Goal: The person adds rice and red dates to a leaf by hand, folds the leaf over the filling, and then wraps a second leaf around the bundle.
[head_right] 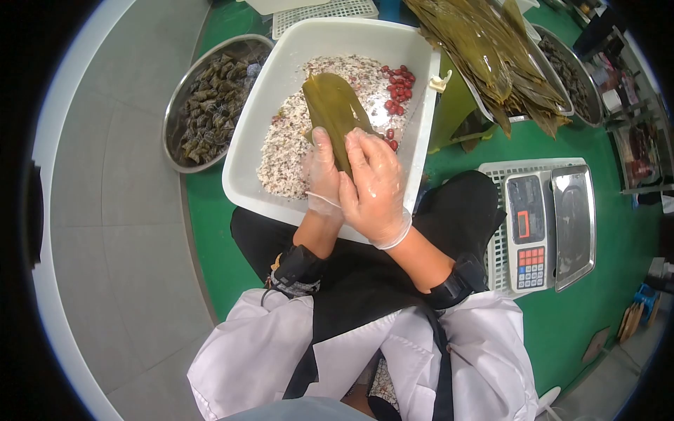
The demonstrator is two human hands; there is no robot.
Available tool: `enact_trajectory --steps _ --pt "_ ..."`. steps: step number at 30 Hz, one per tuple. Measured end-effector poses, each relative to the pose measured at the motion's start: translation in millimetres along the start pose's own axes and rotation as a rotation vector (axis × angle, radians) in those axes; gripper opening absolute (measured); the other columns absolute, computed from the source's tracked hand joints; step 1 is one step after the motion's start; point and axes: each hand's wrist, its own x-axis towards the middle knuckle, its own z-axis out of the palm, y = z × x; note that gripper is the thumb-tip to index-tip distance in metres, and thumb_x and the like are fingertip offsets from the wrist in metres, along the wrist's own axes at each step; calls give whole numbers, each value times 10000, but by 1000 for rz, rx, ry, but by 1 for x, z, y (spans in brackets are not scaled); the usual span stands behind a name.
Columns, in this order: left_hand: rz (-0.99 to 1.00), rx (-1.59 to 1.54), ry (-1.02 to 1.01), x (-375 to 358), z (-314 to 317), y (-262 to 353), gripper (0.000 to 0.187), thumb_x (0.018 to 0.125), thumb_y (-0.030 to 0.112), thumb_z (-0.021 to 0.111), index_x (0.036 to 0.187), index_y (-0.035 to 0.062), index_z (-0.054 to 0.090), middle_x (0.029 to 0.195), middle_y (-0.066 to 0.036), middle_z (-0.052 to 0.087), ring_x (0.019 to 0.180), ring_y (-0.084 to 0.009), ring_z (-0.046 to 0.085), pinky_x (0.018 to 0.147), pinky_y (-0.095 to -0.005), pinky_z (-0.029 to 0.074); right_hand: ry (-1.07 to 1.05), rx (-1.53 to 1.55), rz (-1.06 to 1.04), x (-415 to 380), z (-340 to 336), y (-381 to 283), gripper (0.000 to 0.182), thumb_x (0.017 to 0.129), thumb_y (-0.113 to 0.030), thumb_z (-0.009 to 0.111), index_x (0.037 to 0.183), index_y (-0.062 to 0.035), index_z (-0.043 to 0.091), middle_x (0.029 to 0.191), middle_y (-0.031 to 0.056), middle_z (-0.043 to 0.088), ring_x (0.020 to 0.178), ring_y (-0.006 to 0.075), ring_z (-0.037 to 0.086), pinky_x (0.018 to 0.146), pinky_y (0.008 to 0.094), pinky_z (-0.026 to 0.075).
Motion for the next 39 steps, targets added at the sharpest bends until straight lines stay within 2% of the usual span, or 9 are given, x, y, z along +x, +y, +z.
enact_trajectory --steps 4,9,13,15,17,19,29,37,39 --pt "35 61 1 3 1 -1 549 930 526 428 1227 67 476 1075 -60 576 952 -167 585 837 -309 516 -40 -98 -21 -1 -1 -3 477 727 -58 637 1183 46 543 1187 207 534 1058 376 528 897 442 421" --pt "-58 -190 10 10 -5 -4 648 903 611 370 1282 91 443 1136 -74 572 1009 -203 584 855 -351 518 -27 -15 -119 -6 -3 11 391 722 -32 662 1106 -18 592 1156 165 554 1037 347 540 883 415 429" --pt "-53 -114 -55 8 -7 -2 640 911 600 366 1293 91 432 1156 -83 563 1057 -215 564 891 -378 500 210 -34 69 6 -12 8 360 716 -46 715 1052 -21 590 1020 140 564 944 313 546 828 373 448" --pt "-79 -251 -81 10 -14 -6 579 951 498 387 1346 75 369 1255 -100 501 1107 -244 522 944 -405 460 164 184 309 13 -14 12 393 717 -99 740 1063 -3 578 1002 149 565 929 295 549 804 357 458" --pt "-66 -232 -83 8 -12 -7 581 949 497 394 1341 69 372 1251 -101 501 1113 -250 518 947 -420 454 31 256 379 9 -16 26 389 718 -137 753 1035 13 583 974 133 574 866 251 569 771 324 473" --pt "-52 -211 -82 7 -9 -7 583 947 497 401 1335 63 375 1246 -101 502 1118 -255 514 951 -436 449 -105 488 655 9 -20 27 357 728 -153 751 1004 11 595 934 105 583 785 193 574 732 298 478" --pt "-43 -131 -73 5 -4 -3 562 954 471 412 1332 57 370 1232 -110 505 1117 -242 517 954 -430 445 -240 466 535 20 -28 37 204 785 -60 686 958 30 625 865 35 585 755 94 545 687 238 458" --pt "-87 -170 -79 7 -10 -5 539 955 439 442 1321 50 375 1232 -109 500 1124 -231 515 949 -420 451 -381 681 794 25 -33 43 176 797 -63 680 950 15 638 826 4 599 740 75 533 709 221 448" --pt "-70 -124 -101 7 -11 -5 535 958 453 421 1314 54 384 1214 -112 512 1117 -236 521 945 -430 454 -361 650 735 26 -32 37 196 794 -64 684 965 16 631 822 -1 597 745 76 535 711 224 451"
